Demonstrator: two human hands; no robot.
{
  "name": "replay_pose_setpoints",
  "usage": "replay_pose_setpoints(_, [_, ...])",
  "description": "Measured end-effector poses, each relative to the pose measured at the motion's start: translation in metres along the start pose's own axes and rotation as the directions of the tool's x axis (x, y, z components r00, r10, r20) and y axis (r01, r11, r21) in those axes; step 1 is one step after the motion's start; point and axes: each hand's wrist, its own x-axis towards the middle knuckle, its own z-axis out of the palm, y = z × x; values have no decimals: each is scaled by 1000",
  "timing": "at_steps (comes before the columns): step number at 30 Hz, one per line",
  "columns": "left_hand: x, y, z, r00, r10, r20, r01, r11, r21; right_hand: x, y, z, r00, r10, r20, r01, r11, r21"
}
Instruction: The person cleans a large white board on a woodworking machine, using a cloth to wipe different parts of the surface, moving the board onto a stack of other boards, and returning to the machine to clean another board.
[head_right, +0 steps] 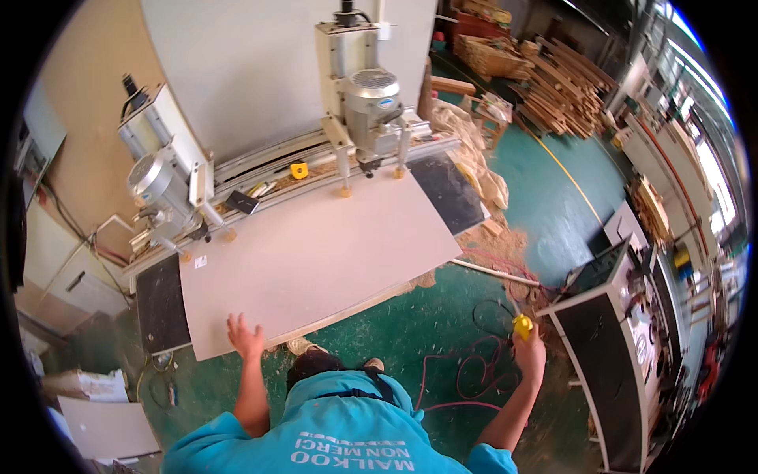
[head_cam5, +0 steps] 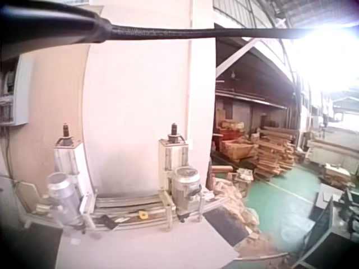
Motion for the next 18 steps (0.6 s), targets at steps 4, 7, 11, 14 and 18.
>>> replay_pose_setpoints(4, [-17,-84,-28,937,-317,-150,309,948,-73,51,-61,39,932,-180,314,119,972,205])
replay_pose_setpoints(7, [-35,-133,-21,893,-394,-217,348,911,-221,82,-70,136,787,-338,516,248,939,237])
replay_pose_setpoints(11, [-70,-166,-30,784,-615,-83,547,748,-377,7,-175,210,574,-347,741,231,938,260])
replay_pose_setpoints(14, [-49,-184,-23,689,-724,45,638,575,-512,-41,-194,251,336,-501,798,270,863,428])
replay_pose_setpoints(18, [-18,-253,2,557,-830,31,652,414,-635,-39,-213,252,453,-418,787,19,888,460])
